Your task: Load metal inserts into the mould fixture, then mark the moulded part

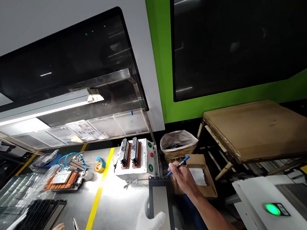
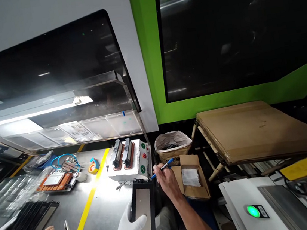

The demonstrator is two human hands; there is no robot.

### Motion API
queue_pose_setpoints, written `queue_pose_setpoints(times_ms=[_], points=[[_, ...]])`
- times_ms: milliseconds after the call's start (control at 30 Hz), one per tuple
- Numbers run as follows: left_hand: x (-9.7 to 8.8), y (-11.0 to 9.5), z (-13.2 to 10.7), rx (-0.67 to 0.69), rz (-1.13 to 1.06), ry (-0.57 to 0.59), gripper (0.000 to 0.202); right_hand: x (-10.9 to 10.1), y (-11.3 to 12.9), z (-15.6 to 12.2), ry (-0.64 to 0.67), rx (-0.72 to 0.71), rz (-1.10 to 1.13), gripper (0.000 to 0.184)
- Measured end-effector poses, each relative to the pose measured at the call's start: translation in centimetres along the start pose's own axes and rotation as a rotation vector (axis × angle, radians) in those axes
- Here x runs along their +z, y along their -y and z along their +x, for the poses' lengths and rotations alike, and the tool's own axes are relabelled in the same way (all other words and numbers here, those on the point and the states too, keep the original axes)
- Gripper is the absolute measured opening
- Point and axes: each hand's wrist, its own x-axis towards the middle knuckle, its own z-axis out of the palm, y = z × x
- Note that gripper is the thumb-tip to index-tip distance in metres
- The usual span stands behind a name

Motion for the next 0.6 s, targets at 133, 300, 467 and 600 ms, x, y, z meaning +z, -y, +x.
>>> queue_pose_setpoints(times_ms=[133,300,467,600], points=[[-0.3,-0.6,-0.8,0.008,-0.015,0.053,0.083,0.0,0.3,-0.3,0.015,-0.01,0.076,0.052],[-0.5,-0.5,-1.0,0.017,-0.027,0.073,0.083,0.0,0.5,-0.4,0.002,-0.027,0.075,0.053],[-0.9,0.1,-0.8,0.009,-0.022,0.028,0.078,-0.4,1.2,-0.7,-0.073,-0.006,0.063,0.051],[-0.6,0.4,-0.5,0.005,0.006,0.006,0.072,0.2,2.9,-1.0,0.057,-0.116,0.066,0.046]])
